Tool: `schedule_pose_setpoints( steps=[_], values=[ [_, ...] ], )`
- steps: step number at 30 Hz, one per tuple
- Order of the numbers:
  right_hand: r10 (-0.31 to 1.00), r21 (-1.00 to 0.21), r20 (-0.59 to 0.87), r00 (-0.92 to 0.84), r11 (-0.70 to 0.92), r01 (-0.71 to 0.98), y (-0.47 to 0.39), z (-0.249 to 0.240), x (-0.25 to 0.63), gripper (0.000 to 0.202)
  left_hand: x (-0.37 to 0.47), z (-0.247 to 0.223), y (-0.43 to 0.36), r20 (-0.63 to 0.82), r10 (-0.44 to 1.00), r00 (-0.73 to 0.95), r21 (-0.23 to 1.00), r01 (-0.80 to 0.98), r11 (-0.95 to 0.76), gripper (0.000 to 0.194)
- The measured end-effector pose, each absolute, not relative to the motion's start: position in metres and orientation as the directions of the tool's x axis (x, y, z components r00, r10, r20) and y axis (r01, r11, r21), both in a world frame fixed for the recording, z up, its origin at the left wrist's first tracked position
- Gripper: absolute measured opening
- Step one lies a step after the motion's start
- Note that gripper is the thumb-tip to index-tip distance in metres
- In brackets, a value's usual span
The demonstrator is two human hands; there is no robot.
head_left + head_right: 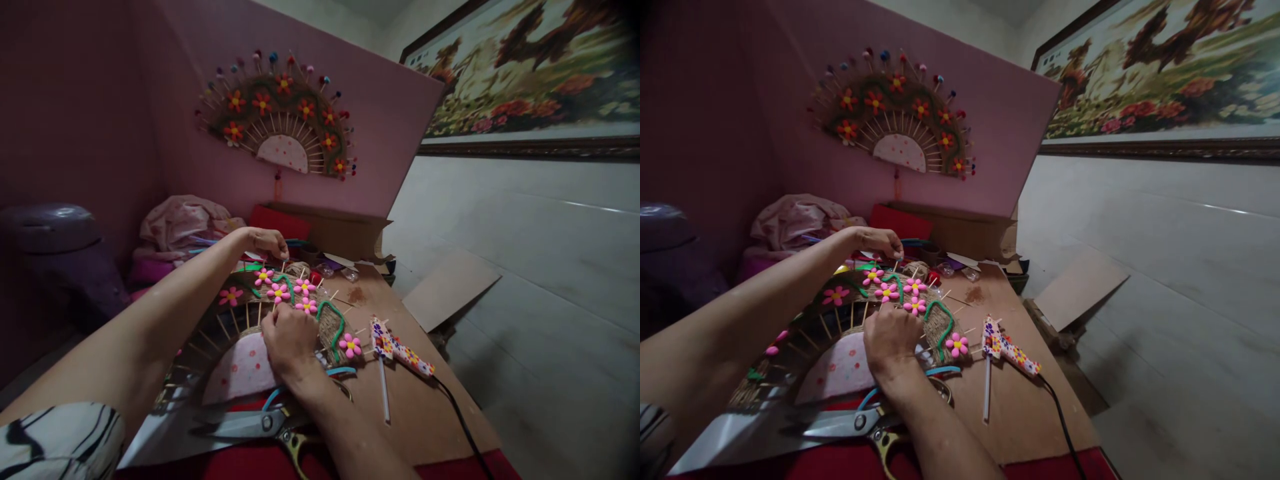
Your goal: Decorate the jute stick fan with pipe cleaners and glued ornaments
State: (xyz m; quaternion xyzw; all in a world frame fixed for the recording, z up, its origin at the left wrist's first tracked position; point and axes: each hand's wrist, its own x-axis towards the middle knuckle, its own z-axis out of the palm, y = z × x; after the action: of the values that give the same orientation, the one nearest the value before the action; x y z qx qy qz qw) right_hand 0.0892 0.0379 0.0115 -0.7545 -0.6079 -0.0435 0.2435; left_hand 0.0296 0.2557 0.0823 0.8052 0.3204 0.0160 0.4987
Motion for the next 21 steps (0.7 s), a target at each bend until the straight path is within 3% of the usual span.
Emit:
schedule_pose_setpoints(
  steps=[21],
  values=[
    [0.907,-0.306,0.352,0.230,-0.121,0.944,0.0376,0.0094,0.0903,0.022,0.0230,0.0780,0.2517,-0.244,0.519,0.819,0.874,0.418,-0.250,0.014]
  ],
)
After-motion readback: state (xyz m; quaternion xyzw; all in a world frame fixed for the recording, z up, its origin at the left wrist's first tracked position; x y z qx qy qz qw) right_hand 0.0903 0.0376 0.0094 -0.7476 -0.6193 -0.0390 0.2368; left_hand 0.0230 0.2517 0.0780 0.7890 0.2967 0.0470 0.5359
